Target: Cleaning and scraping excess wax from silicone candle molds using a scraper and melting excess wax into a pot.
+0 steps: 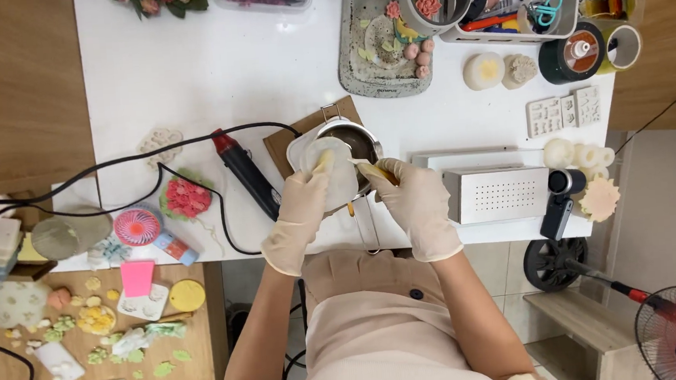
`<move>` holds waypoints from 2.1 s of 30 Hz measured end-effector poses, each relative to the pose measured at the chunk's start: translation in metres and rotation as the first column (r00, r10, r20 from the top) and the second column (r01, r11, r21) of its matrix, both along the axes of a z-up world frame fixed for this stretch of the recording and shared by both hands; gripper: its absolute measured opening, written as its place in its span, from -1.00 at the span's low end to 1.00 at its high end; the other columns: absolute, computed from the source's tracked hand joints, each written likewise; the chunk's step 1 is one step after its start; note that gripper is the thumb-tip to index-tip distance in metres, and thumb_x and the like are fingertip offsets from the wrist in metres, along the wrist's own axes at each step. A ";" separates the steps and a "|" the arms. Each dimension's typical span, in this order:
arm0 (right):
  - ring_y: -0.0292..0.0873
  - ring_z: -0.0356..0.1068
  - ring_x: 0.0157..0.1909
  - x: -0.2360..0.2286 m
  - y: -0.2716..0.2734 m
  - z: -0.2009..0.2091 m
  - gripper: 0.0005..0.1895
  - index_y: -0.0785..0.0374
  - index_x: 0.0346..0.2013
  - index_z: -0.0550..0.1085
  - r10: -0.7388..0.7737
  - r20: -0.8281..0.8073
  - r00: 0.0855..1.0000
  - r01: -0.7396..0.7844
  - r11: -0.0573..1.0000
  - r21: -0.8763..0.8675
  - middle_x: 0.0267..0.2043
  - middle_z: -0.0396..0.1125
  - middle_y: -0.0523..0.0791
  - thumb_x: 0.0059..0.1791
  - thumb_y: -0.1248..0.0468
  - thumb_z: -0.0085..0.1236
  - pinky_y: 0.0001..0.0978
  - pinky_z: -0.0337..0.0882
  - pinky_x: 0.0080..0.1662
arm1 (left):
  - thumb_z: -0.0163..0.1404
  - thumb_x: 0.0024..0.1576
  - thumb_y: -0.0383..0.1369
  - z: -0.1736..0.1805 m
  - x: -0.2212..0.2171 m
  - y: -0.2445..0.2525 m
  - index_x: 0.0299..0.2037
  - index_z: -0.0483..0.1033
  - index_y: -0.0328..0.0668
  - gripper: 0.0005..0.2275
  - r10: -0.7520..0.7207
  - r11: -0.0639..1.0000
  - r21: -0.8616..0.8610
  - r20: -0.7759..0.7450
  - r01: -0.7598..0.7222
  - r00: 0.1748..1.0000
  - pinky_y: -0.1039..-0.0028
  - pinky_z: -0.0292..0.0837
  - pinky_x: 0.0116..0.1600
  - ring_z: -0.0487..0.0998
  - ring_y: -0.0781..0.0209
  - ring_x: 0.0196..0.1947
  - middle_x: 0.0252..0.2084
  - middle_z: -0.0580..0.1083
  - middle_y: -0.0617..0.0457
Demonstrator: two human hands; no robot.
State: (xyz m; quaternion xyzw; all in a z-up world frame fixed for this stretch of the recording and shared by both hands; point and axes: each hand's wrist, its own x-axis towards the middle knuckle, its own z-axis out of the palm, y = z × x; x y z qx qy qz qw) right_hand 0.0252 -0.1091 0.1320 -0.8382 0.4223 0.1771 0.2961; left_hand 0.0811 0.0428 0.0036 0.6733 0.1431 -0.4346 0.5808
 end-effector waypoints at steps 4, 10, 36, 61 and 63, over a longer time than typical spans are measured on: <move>0.06 0.52 -0.33 0.003 0.008 -0.010 -0.51 0.04 -0.10 0.65 0.032 -0.024 0.999 -0.035 0.992 -0.117 -0.42 0.50 -0.01 -0.03 -0.23 0.14 -0.15 0.48 -0.22 | 0.01 0.17 -0.12 0.021 0.016 0.002 -0.45 0.48 -0.31 -0.65 -0.080 0.997 0.020 0.007 0.080 0.997 0.41 0.07 -0.64 0.17 0.41 -0.70 -0.66 0.26 0.19; 0.11 0.51 -0.29 0.004 0.008 -0.017 -0.49 0.02 -0.13 0.65 0.029 -0.110 0.994 -0.049 0.983 -0.179 -0.40 0.50 0.00 -0.01 -0.26 0.06 -0.07 0.46 -0.21 | 0.04 0.18 -0.16 -0.020 0.007 0.002 -0.35 0.51 -0.39 -0.66 -0.145 0.987 -0.075 -0.044 0.142 0.988 0.44 0.26 -0.59 0.25 0.41 -0.68 -0.62 0.31 0.20; 0.18 0.50 -0.19 -0.041 0.002 -0.046 -0.55 0.16 -0.24 0.63 0.201 -0.215 0.956 -0.201 0.979 0.025 -0.29 0.49 0.11 0.08 -0.08 -0.08 0.02 0.45 -0.10 | 0.10 0.18 -0.19 -0.017 0.024 0.038 0.08 0.57 -0.39 -0.60 0.180 0.971 -0.140 -0.091 -0.191 0.979 0.54 0.47 -0.07 0.55 0.38 -0.17 -0.10 0.59 0.09; 0.21 0.46 -0.02 -0.153 -0.042 -0.002 -0.45 0.16 -0.10 0.61 0.088 -0.068 0.994 -0.089 0.996 -0.005 -0.18 0.49 0.13 0.07 -0.16 -0.16 0.02 0.41 0.05 | -0.11 0.24 -0.43 0.022 -0.053 0.005 0.35 0.39 -0.33 -0.56 -0.095 0.992 -0.010 0.567 0.122 0.818 0.38 0.34 0.26 0.43 0.00 0.23 0.28 0.44 -0.15; 0.15 0.47 0.00 -0.148 -0.038 -0.005 -0.47 0.10 -0.02 0.59 0.028 -0.142 0.989 -0.022 0.999 0.044 -0.13 0.50 0.08 0.05 -0.17 -0.13 -0.04 0.42 0.07 | -0.09 0.29 -0.26 0.033 -0.049 0.000 0.31 0.41 -0.30 -0.58 0.146 0.977 -0.167 0.078 -0.131 0.986 0.43 0.34 0.22 0.45 0.12 0.20 0.27 0.47 -0.04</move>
